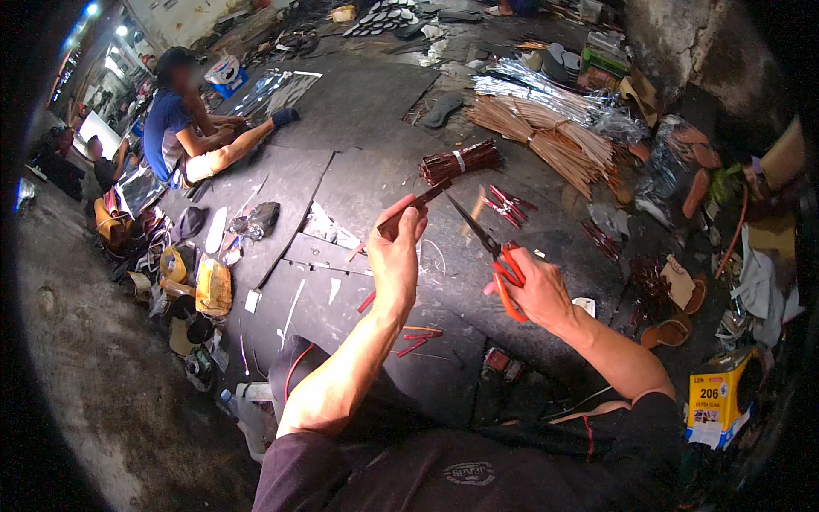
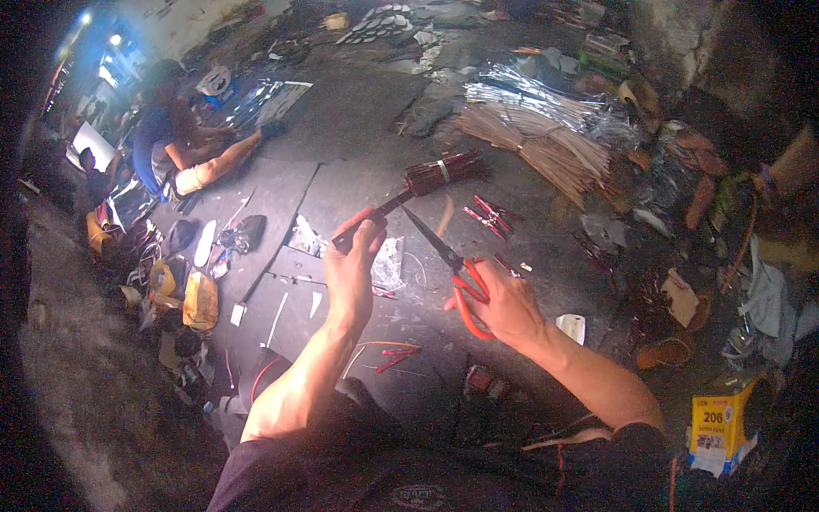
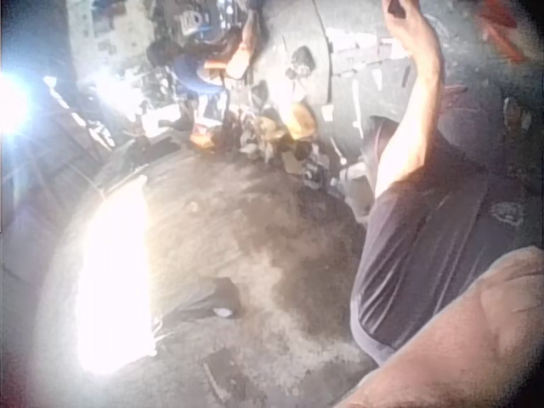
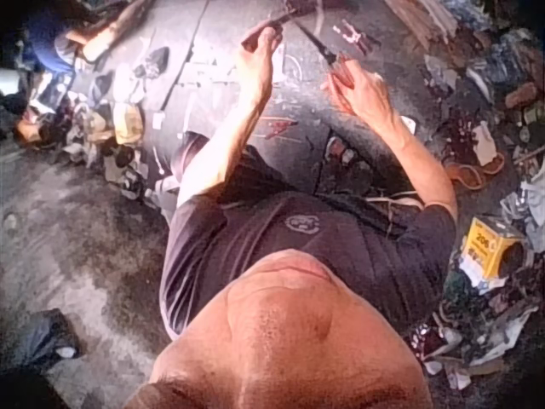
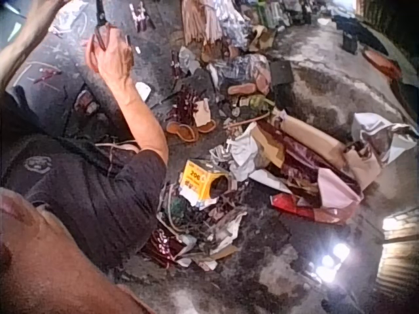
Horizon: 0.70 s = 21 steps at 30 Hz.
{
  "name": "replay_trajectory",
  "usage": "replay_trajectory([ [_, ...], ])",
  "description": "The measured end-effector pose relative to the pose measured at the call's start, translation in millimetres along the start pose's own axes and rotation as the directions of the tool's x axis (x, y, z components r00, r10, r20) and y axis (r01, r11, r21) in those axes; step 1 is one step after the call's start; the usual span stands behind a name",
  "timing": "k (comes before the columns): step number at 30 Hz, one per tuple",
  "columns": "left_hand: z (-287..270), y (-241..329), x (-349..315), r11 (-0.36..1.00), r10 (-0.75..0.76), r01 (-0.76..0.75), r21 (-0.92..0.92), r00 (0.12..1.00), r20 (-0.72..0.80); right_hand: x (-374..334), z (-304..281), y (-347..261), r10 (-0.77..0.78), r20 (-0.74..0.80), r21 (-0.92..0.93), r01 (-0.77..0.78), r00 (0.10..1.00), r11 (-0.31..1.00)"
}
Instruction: The person sits on the floor and repeatedly picks up red strips, trims them with orange-handled scissors, and places the trimmed pieces on the floor. The person also briefly handles a small brown piece of material.
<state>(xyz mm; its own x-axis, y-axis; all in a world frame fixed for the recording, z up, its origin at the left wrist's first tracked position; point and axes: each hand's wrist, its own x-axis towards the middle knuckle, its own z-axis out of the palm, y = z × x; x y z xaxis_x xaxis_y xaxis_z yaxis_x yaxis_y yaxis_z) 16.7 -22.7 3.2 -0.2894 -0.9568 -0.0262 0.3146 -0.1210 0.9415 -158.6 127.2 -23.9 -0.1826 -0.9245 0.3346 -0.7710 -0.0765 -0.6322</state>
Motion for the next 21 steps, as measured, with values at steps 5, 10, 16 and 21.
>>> replay_trajectory([
  [5,-9,13,19,0.996,-0.031,0.022,-0.087,0.995,-0.096,-30,15,68,0.15,0.354,-0.141,-0.106,0.923,0.984],
  [10,-6,22,9,0.998,-0.066,0.066,0.005,0.996,0.065,-94,51,159,0.437,0.589,-0.431,-0.193,0.68,0.881],
  [16,-2,21,-6,0.956,-0.122,0.059,0.287,0.971,0.207,7,21,84,0.203,0.102,0.119,-0.215,0.974,0.969],
  [21,15,15,-20,0.926,-0.098,-0.016,0.377,0.954,0.282,60,-21,-15,-0.009,0.091,0.26,-0.015,0.996,0.965],
])
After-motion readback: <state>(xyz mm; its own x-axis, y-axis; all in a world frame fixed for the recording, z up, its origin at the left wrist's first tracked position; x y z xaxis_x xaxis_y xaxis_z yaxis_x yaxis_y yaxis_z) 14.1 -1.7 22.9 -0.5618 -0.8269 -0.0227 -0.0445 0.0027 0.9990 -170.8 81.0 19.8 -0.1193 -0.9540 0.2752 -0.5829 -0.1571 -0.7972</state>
